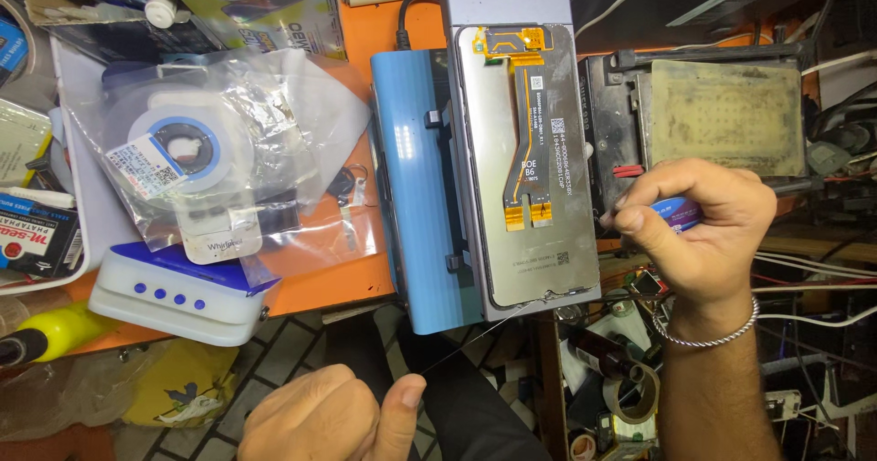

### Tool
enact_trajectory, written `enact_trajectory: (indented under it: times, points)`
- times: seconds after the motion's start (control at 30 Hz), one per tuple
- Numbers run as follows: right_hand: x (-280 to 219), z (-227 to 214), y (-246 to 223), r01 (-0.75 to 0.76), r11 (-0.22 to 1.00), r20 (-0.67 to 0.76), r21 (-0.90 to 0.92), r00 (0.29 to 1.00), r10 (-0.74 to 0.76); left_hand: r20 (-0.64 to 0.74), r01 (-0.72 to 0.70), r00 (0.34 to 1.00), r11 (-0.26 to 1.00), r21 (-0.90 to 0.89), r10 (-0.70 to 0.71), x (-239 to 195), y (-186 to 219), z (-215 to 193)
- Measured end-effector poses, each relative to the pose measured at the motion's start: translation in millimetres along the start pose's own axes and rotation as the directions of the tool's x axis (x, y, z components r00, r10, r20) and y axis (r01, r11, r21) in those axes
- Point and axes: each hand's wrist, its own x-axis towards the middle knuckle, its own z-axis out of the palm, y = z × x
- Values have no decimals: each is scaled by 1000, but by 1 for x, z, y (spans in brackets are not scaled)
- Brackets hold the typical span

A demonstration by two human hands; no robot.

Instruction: The person uses tweezers to manipulate small components on a disassembled mobile phone chassis. They then move to a blue screen laminating machine, where they apply a strip of adhesive tape to the edge of a smartphone display panel mounted on the device.

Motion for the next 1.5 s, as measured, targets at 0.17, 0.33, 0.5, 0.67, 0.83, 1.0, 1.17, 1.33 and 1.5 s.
enact_trajectory:
  times: [0.17,0.33,0.5,0.67,0.83,1.0,1.17,1.33,1.5]
  points:
    - [6,2,1,20,999,-7,-30,1000,-20,43,-47,998,999,-21,48,-6,-2,1]
    - [11,4,-1,23,997,-8,-68,1000,-24,-22,-49,999,996,-79,47,-1,3,5]
    - [17,3,-1,-49,997,-72,-61,996,44,-163,-123,982,978,-171,95,15,15,18]
    - [12,3,3,-56,998,-64,-34,996,54,-105,-116,990,954,-276,90,30,19,9]
    - [3,2,1,-76,997,-84,-9,994,75,-62,-147,989,957,-248,136,35,19,3]
    - [-1,1,-3,-63,998,-85,25,994,65,-83,-115,992,970,-214,100,37,21,3]
    - [-10,3,-8,-137,987,-131,80,981,146,-41,-113,993,966,-232,107,41,19,-3]
    - [-15,7,-9,-155,978,-142,141,974,175,8,-93,995,966,-239,98,46,18,-11]
    - [-15,9,-13,-157,977,-142,147,974,178,1,-108,994,968,-226,111,45,18,-18]
